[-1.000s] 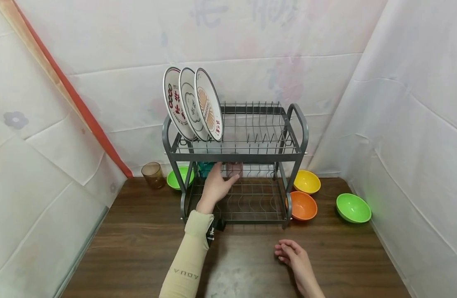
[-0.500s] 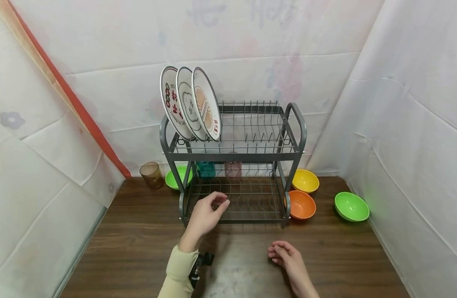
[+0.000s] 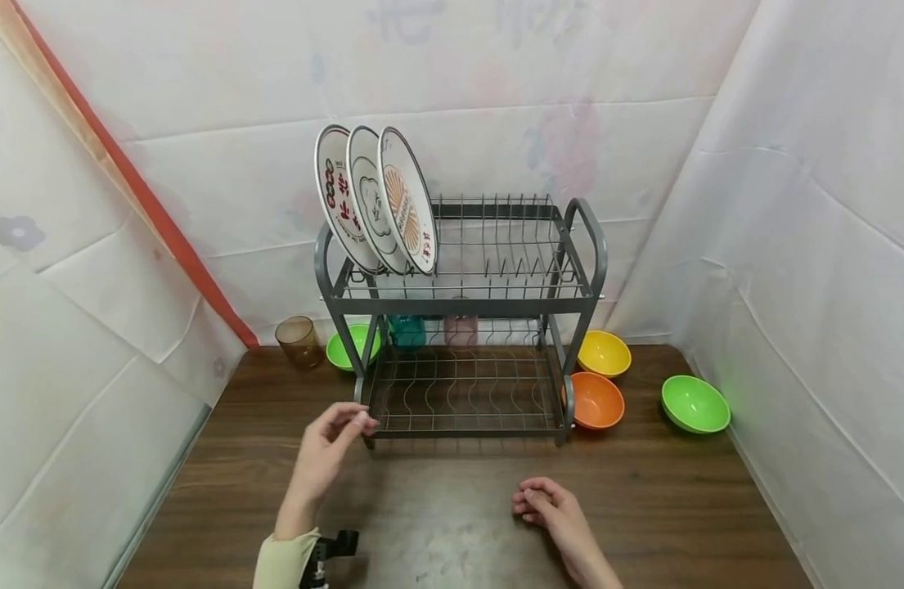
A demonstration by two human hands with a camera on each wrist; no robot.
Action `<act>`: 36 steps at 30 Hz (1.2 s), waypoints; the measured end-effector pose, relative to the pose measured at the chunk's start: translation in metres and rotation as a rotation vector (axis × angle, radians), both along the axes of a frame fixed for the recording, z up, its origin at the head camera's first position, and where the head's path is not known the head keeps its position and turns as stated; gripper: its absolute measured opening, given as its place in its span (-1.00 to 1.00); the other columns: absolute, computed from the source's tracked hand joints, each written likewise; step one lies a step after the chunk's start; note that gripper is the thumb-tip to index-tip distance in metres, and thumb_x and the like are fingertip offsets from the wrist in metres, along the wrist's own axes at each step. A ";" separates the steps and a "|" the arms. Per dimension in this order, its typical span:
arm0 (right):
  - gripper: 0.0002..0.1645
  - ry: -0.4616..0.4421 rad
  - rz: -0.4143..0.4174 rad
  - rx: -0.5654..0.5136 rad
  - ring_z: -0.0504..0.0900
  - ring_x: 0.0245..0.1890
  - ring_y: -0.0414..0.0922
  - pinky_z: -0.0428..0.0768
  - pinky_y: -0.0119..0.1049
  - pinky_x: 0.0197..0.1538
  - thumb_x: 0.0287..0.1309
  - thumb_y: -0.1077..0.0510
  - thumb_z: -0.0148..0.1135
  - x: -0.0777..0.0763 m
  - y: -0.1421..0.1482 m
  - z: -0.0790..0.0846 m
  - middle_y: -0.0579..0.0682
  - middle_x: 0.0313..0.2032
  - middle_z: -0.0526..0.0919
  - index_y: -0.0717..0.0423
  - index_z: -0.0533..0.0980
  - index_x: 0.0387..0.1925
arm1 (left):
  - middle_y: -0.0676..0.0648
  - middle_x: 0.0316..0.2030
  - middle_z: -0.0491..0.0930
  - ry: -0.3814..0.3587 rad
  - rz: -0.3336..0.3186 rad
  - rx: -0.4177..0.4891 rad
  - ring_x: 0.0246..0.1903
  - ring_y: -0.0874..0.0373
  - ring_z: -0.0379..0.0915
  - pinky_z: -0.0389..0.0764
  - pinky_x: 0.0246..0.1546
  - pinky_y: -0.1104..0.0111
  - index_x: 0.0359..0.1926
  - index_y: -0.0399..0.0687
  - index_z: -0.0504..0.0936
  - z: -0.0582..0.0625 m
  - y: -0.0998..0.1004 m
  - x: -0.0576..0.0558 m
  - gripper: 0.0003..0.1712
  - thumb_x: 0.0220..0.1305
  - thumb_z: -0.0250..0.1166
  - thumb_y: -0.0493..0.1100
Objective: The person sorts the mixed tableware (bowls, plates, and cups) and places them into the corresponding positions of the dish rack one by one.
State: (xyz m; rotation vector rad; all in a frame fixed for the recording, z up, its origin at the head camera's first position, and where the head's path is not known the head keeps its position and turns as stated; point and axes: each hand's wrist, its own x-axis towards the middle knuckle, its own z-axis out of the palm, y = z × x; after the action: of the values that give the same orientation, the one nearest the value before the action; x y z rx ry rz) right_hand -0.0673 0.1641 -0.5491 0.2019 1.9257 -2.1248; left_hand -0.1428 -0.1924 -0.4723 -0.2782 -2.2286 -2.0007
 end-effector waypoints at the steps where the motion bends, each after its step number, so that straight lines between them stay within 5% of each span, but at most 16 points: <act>1: -0.58 0.004 0.011 0.001 0.68 -0.18 -0.03 0.62 -0.23 -0.12 0.42 0.15 0.12 0.000 -0.001 0.000 0.14 -0.18 0.69 0.49 0.43 0.05 | -0.28 -0.25 0.68 -0.005 0.047 -0.009 -0.27 0.06 0.65 0.61 -0.16 0.38 -0.03 -0.43 0.55 0.000 -0.007 0.000 -0.75 0.45 0.20 -0.27; 5: -0.58 0.002 0.046 0.006 0.67 -0.19 -0.05 0.62 -0.24 -0.12 0.42 0.15 0.12 0.001 -0.005 0.000 0.12 -0.18 0.69 0.48 0.43 0.06 | -0.20 -0.25 0.70 -0.013 0.192 -0.119 -0.26 0.14 0.63 0.58 -0.19 0.44 -0.06 -0.33 0.58 -0.002 -0.037 -0.005 -0.73 0.45 0.22 -0.16; 14: -0.59 -0.008 0.057 0.012 0.67 -0.20 -0.05 0.63 -0.22 -0.12 0.44 0.14 0.10 0.000 -0.008 0.000 0.14 -0.18 0.70 0.46 0.46 0.05 | -0.06 -0.32 0.70 0.079 0.398 -0.606 -0.37 0.16 0.54 0.45 -0.38 0.45 -0.14 -0.07 0.65 0.000 -0.080 -0.032 -0.74 0.44 0.22 0.02; 23: -0.59 0.007 0.045 0.034 0.67 -0.20 -0.04 0.63 -0.22 -0.13 0.44 0.14 0.10 0.000 -0.006 0.001 0.17 -0.17 0.70 0.46 0.46 0.04 | -0.28 -0.19 0.63 0.180 0.440 -0.874 -0.20 -0.24 0.51 0.45 -0.27 -0.13 -0.02 -0.20 0.60 -0.001 -0.097 -0.076 -0.72 0.40 0.22 -0.09; 29: -0.60 0.019 0.040 0.036 0.67 -0.21 -0.05 0.63 -0.22 -0.14 0.44 0.14 0.10 0.001 -0.004 0.000 0.16 -0.18 0.70 0.47 0.45 0.04 | -0.40 -0.08 0.57 0.263 0.482 -0.970 -0.07 -0.38 0.40 0.40 -0.10 -0.24 0.03 -0.35 0.57 -0.008 -0.107 -0.104 -0.66 0.33 0.23 -0.20; 36: -0.60 0.023 0.004 0.035 0.68 -0.20 -0.03 0.62 -0.24 -0.14 0.41 0.17 0.12 0.000 0.001 -0.002 0.20 -0.18 0.69 0.49 0.44 0.03 | -0.44 -0.06 0.53 0.260 0.423 -1.056 -0.02 -0.38 0.38 0.44 -0.09 -0.23 0.07 -0.42 0.52 -0.014 -0.115 -0.129 -0.60 0.31 0.23 -0.20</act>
State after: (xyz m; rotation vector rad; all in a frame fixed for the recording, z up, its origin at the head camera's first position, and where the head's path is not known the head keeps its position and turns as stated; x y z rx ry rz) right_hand -0.0672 0.1654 -0.5508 0.1805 1.9755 -2.1013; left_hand -0.2718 -0.3079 -0.4858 -0.1211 -2.6316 -0.4406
